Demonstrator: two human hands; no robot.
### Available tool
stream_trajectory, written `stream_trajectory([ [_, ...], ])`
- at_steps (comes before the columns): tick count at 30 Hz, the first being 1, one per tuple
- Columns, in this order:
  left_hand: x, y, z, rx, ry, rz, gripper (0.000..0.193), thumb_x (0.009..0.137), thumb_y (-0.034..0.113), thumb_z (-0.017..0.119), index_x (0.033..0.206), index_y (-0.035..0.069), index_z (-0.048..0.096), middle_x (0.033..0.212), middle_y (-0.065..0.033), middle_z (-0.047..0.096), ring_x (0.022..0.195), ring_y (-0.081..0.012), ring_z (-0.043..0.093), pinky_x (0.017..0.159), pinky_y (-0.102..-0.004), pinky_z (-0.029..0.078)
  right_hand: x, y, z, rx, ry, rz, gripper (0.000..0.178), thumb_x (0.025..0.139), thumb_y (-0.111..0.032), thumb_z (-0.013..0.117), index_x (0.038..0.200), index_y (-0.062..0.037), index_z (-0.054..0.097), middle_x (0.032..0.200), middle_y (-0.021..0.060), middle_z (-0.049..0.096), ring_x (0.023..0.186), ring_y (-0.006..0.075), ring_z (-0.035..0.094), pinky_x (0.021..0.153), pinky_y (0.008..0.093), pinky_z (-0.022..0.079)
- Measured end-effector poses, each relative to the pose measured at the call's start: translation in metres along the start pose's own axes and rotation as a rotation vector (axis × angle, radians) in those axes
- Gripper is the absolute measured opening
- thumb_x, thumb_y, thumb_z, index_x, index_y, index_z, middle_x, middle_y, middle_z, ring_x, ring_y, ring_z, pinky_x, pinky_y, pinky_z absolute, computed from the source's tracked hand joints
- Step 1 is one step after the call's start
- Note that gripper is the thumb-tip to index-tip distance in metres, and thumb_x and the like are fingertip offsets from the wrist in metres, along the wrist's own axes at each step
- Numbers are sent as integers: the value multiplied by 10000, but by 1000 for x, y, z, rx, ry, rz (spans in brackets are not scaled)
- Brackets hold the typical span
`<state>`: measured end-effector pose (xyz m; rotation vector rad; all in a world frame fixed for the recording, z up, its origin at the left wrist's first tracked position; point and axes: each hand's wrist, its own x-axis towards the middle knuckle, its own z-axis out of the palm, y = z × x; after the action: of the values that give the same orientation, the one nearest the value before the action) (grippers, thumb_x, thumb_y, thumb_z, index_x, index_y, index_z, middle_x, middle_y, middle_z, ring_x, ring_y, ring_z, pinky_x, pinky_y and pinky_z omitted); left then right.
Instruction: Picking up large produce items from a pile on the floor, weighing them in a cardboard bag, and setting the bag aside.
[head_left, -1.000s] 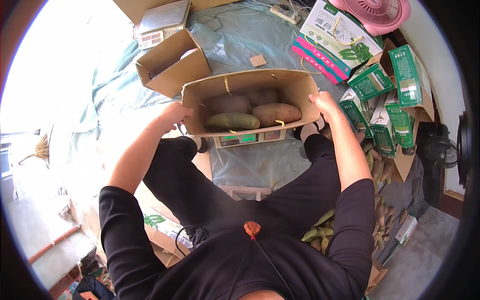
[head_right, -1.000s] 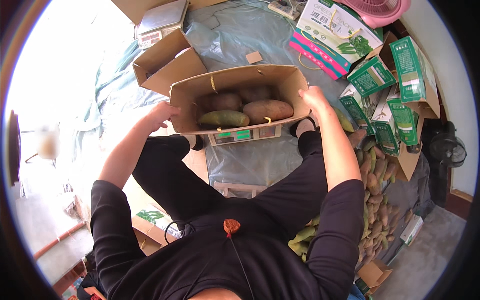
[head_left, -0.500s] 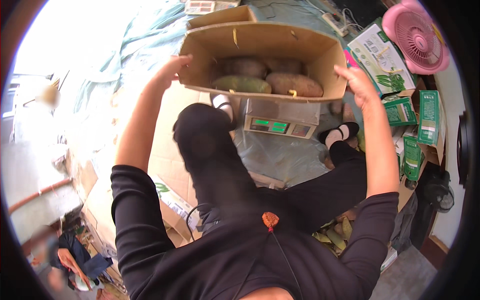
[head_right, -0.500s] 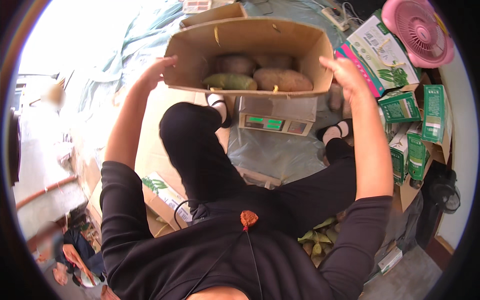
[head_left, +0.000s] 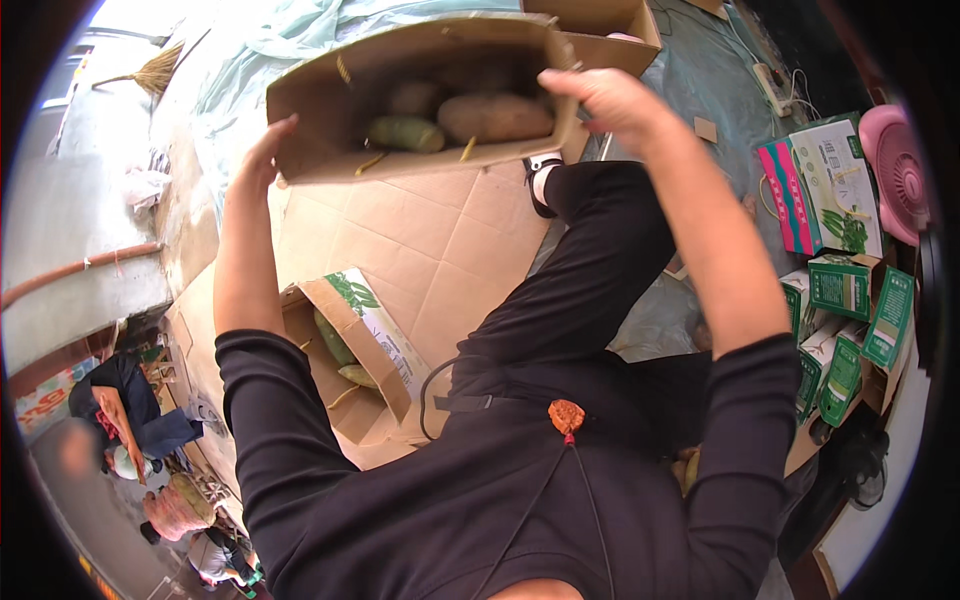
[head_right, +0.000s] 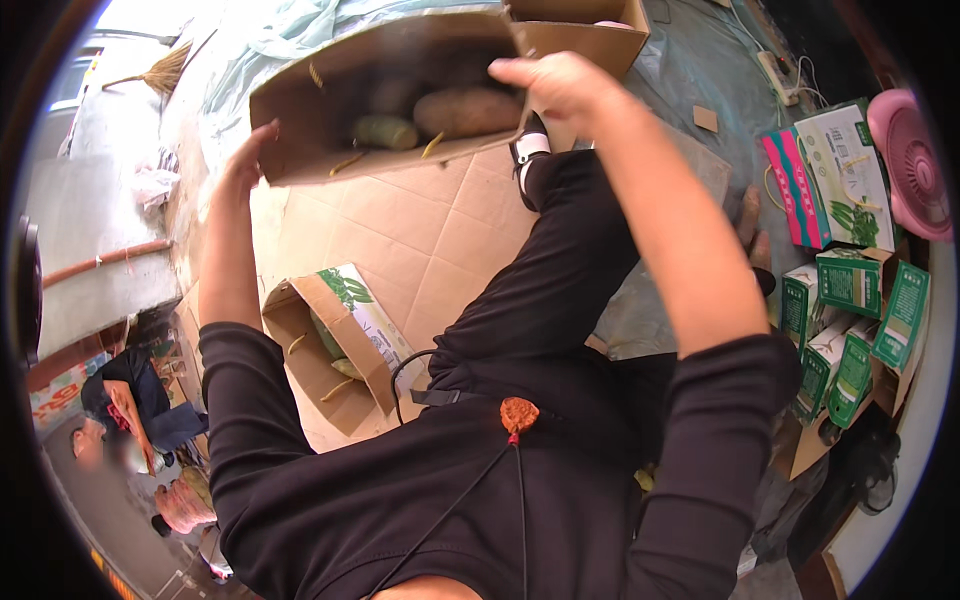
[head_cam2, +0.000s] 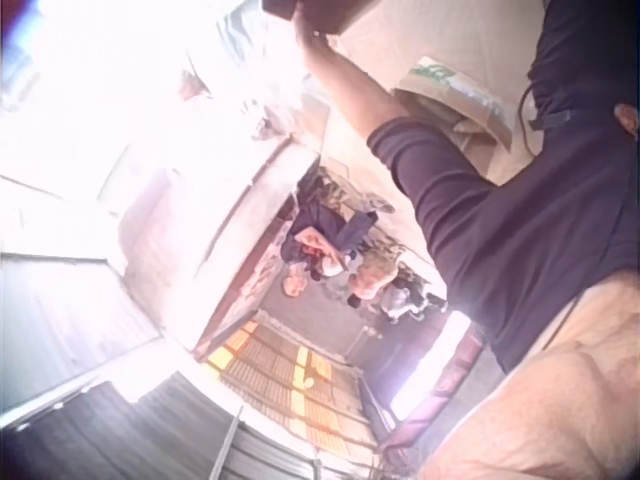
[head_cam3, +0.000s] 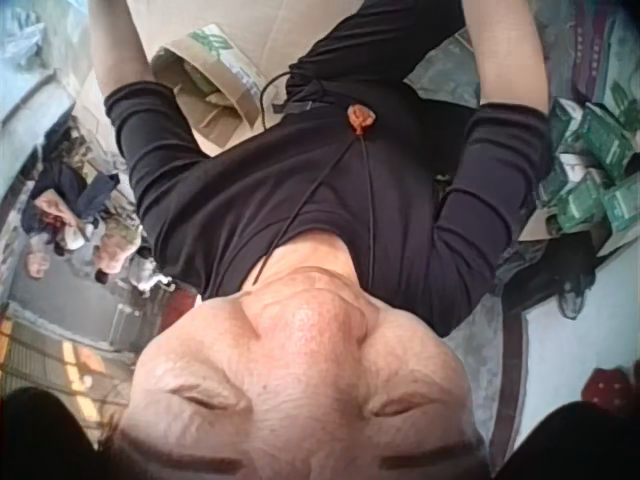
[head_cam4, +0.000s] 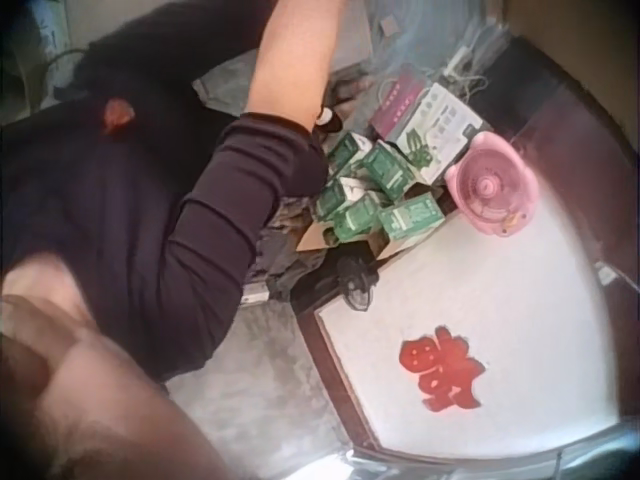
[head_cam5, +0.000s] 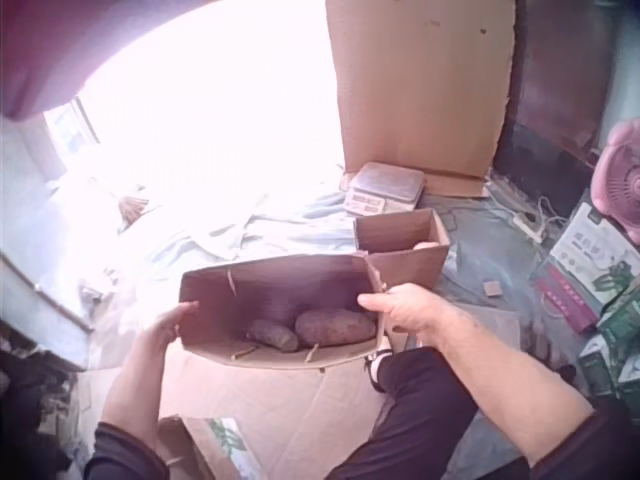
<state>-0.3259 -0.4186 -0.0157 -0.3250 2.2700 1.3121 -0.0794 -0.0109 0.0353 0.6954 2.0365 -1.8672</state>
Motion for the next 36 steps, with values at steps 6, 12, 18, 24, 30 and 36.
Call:
stream_trajectory([
  [6, 3, -145, -100, 11, 126, -77, 351, 769, 282, 745, 1015, 52, 643, 1003, -78, 642, 945, -194, 588, 812, -352, 479, 25, 62, 139, 20, -227, 189, 666, 791, -462, 679, 1262, -14, 538, 1289, 153, 531, 1118, 272, 496, 885, 417, 427],
  [12, -47, -249, -113, 315, 203, -265, 326, 811, 259, 682, 1046, 36, 646, 923, -77, 645, 832, -191, 556, 733, -365, 441, 4, 144, 249, -213, -412, 502, 626, 754, -407, 724, 1190, 20, 585, 1233, 206, 559, 1046, 319, 573, 828, 459, 492],
  [18, -60, -286, -137, 438, 67, -364, 395, 898, 385, 575, 1107, 53, 618, 1024, -62, 629, 898, -183, 528, 711, -352, 431, -35, 156, 279, -306, -591, 630, 553, 761, -376, 717, 1116, 37, 620, 1202, 189, 562, 1018, 283, 558, 821, 393, 477],
  [24, -100, -282, -175, 478, 100, -592, 401, 926, 452, 495, 1195, 167, 579, 1324, -79, 474, 1205, -293, 419, 827, -536, 447, -53, 138, 295, -257, -712, 573, 672, 757, -328, 718, 1272, 38, 489, 1253, 213, 520, 1143, 310, 516, 931, 402, 430],
  [30, -82, -274, -168, 685, 194, -442, 348, 914, 402, 512, 952, 102, 685, 941, -146, 672, 889, -336, 634, 802, -462, 494, -54, 136, 312, -194, -760, 694, 661, 762, -312, 721, 1279, 28, 489, 1329, 210, 465, 1174, 312, 490, 952, 422, 420],
  [36, -34, -326, -152, 954, 306, -105, 358, 870, 322, 586, 1062, 22, 622, 1032, -237, 638, 971, -396, 611, 831, -457, 477, -46, 155, 305, 77, -555, 750, 548, 785, -283, 699, 1232, -11, 538, 1309, 154, 501, 1191, 261, 466, 894, 411, 433],
])
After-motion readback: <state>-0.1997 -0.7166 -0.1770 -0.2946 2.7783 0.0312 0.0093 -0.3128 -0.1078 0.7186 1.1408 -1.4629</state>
